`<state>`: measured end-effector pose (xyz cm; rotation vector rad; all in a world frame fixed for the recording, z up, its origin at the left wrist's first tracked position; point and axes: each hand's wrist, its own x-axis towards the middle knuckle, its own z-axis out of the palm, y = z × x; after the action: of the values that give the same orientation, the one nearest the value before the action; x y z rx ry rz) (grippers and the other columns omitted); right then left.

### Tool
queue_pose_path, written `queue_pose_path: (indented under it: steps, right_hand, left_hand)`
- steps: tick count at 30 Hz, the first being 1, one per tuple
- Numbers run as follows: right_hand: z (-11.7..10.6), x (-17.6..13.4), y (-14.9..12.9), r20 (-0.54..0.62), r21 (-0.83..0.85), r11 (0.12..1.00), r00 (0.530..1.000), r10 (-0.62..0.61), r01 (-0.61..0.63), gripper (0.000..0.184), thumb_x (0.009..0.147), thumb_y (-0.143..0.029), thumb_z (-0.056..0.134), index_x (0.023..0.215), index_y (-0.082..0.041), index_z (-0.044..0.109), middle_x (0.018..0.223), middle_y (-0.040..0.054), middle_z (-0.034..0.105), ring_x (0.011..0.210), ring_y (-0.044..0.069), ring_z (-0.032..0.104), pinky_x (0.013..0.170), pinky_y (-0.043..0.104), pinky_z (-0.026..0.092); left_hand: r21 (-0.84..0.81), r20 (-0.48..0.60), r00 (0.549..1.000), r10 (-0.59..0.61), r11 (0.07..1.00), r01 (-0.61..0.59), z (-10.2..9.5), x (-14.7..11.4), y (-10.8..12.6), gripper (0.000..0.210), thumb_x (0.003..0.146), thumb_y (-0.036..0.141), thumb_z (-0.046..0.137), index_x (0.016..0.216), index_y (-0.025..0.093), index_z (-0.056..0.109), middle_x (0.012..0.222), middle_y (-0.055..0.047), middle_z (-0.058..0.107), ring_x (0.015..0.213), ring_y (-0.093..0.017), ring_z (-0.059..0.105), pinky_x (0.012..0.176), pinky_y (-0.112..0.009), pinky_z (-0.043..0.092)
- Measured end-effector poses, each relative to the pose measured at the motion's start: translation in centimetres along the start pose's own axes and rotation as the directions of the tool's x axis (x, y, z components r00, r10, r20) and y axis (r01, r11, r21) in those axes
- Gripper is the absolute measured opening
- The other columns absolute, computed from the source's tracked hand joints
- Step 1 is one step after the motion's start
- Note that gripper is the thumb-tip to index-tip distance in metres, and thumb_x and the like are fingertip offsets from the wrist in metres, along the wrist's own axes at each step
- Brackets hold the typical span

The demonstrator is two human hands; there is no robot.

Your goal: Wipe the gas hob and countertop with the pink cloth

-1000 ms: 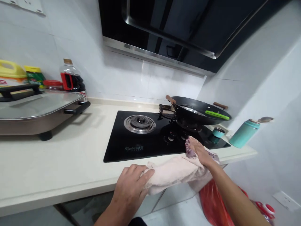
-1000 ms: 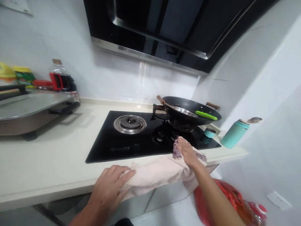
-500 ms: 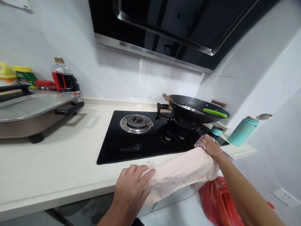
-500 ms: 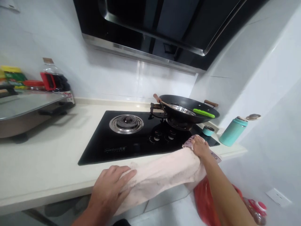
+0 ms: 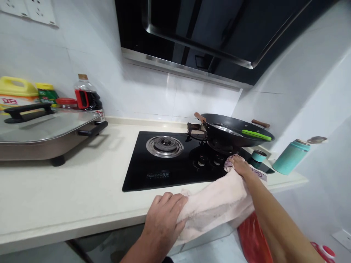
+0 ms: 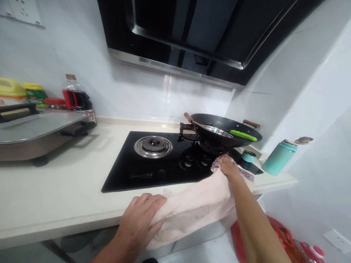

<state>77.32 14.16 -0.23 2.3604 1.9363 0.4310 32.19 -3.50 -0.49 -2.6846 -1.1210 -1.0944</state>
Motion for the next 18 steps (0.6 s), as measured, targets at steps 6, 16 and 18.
queue_pose_path:
  steps: [6, 16, 18]
  right_hand:
    - [-0.8, -2.6, -4.2, 0.048, 0.093, 0.989, 0.992, -0.119, 0.114, 0.060, 0.104, -0.037, 0.018, 0.156, -0.020, 0.042, 0.166, 0.0084, 0.035, 0.153, 0.021, 0.033, 0.122, 0.046, 0.034]
    - [-1.5, -10.7, -10.0, -0.079, 0.210, 0.942, 0.965, -0.250, 0.261, 0.070, 0.105, -0.048, 0.014, 0.161, -0.009, 0.029, 0.168, 0.0138, 0.026, 0.157, 0.024, 0.022, 0.128, 0.046, 0.022]
    - [-2.3, -11.3, -11.5, -0.105, 0.257, 0.917, 0.952, -0.287, 0.305, 0.072, 0.105, -0.050, 0.010, 0.163, -0.009, 0.024, 0.170, 0.0115, 0.022, 0.158, 0.022, 0.018, 0.129, 0.045, 0.020]
  left_hand:
    - [-0.036, 0.010, 1.000, 0.024, 0.999, -0.023, -0.2, -0.4, -0.2, 0.048, 0.078, 0.008, 0.073, 0.122, 0.024, 0.061, 0.125, -0.001, 0.071, 0.097, -0.025, 0.058, 0.078, -0.039, 0.042]
    - [-0.058, -0.067, 0.995, 0.077, 0.995, -0.081, -0.2, -1.1, -0.3, 0.042, 0.081, 0.000, 0.063, 0.116, 0.024, 0.062, 0.127, -0.003, 0.070, 0.101, -0.025, 0.057, 0.081, -0.040, 0.044]
    - [-0.061, -0.052, 0.996, 0.076, 0.995, -0.079, -0.1, -1.3, -0.4, 0.042, 0.083, 0.001, 0.063, 0.118, 0.024, 0.062, 0.129, -0.003, 0.069, 0.103, -0.025, 0.056, 0.083, -0.040, 0.044]
